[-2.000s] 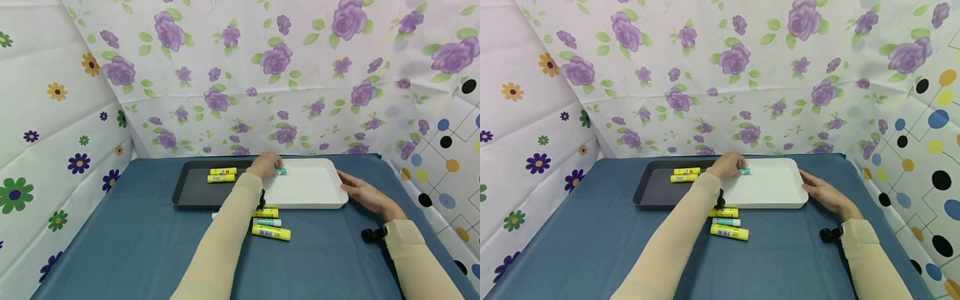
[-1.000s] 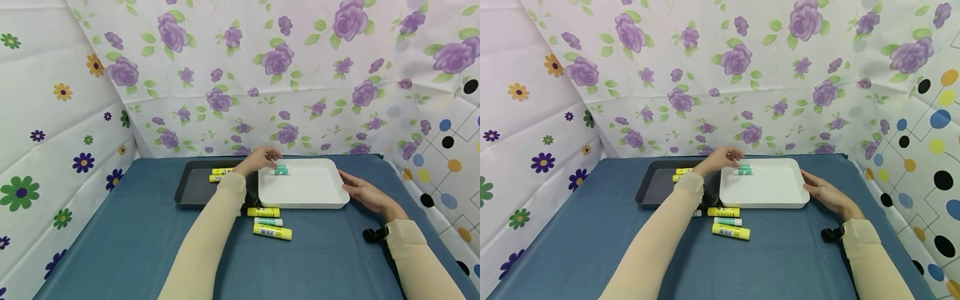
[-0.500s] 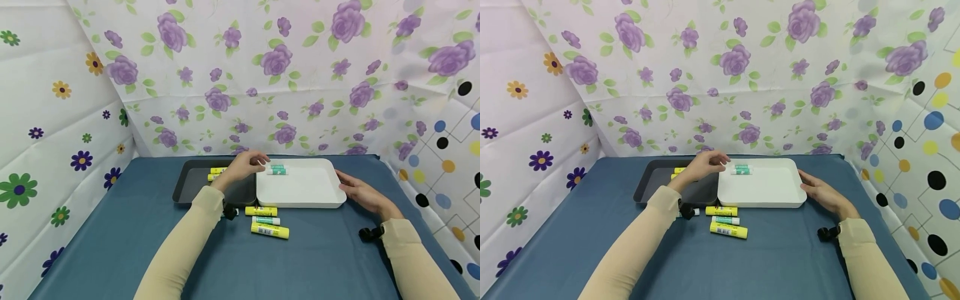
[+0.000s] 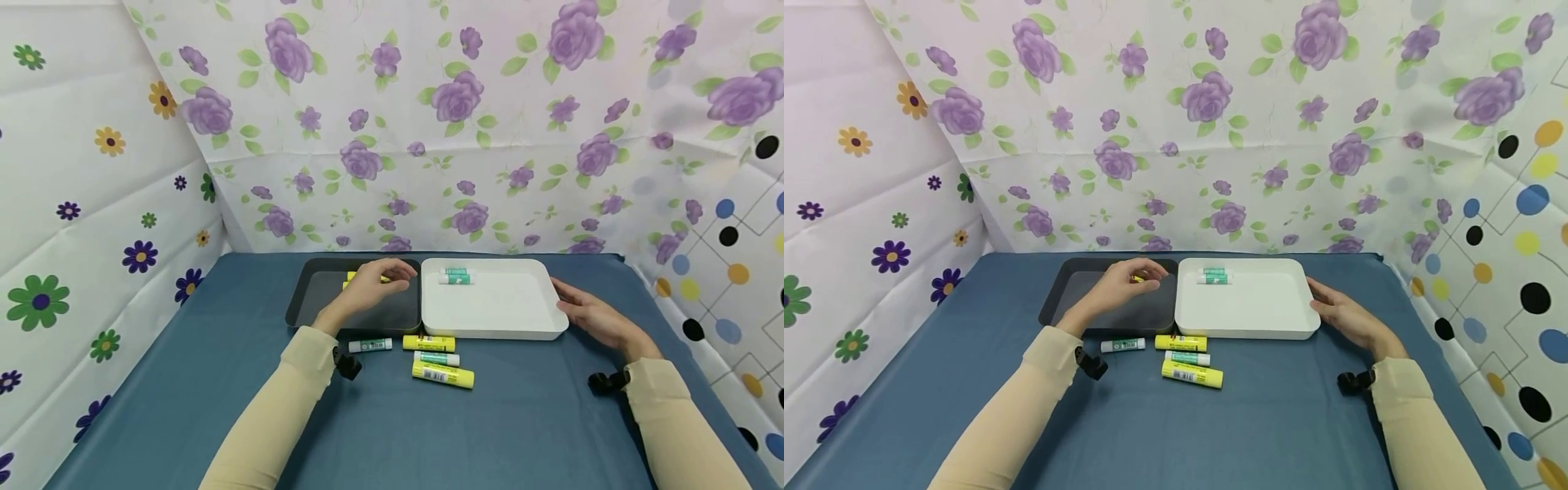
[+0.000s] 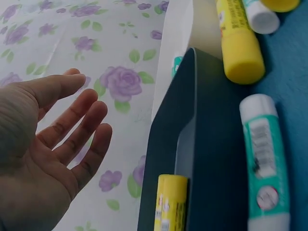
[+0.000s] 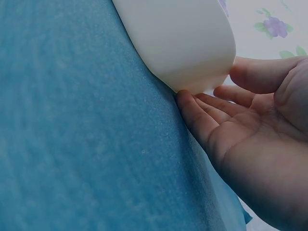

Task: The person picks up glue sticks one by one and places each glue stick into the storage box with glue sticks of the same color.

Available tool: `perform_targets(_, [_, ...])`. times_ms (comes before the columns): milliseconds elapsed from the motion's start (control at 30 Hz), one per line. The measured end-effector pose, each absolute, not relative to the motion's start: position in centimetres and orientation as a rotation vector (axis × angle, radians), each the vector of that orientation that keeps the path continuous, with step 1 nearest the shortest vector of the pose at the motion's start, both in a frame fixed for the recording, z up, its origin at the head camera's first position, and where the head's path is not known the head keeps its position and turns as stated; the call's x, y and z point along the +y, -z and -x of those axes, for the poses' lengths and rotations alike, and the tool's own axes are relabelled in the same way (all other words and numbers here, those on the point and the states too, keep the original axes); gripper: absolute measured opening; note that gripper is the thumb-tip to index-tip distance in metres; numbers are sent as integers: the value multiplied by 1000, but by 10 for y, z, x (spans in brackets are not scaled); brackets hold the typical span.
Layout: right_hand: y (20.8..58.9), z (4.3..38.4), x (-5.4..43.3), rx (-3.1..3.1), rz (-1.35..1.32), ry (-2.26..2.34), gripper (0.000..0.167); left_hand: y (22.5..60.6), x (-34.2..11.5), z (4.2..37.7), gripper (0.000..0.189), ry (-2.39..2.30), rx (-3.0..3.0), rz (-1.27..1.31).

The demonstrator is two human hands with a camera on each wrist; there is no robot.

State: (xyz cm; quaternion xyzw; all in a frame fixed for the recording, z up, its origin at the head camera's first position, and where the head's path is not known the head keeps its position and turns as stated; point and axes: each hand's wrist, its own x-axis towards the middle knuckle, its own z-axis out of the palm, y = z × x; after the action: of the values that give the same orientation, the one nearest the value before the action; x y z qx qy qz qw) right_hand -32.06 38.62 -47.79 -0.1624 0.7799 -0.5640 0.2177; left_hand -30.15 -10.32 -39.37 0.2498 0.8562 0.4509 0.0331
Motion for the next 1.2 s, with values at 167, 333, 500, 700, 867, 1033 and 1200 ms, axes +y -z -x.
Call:
perform_targets(167, [479,321,387,2153,453,1573,76,398,-119,289,22,-1405,2666,-740])
perform_targets(333, [479,321,389,2161,461,1564,75,401,-133,271,23,-1462,2685,-699])
perform_targets(500, [478,323,388,2180,453,1539,75,403,-146,255,25,-1498,2679,-639])
perform_targets(700, [479,322,389,2177,436,1542,76,407,-156,237,27,-1497,2668,-635])
perform_targets(867, [480,322,387,2158,437,1560,76,410,-163,227,26,-1513,2651,-635])
perform_targets(1033, [480,321,387,2139,448,1573,76,412,-168,221,25,-1538,2643,-622])
perform_targets(1200, [480,322,387,2131,452,1589,77,417,-171,217,25,-1526,2653,-615])
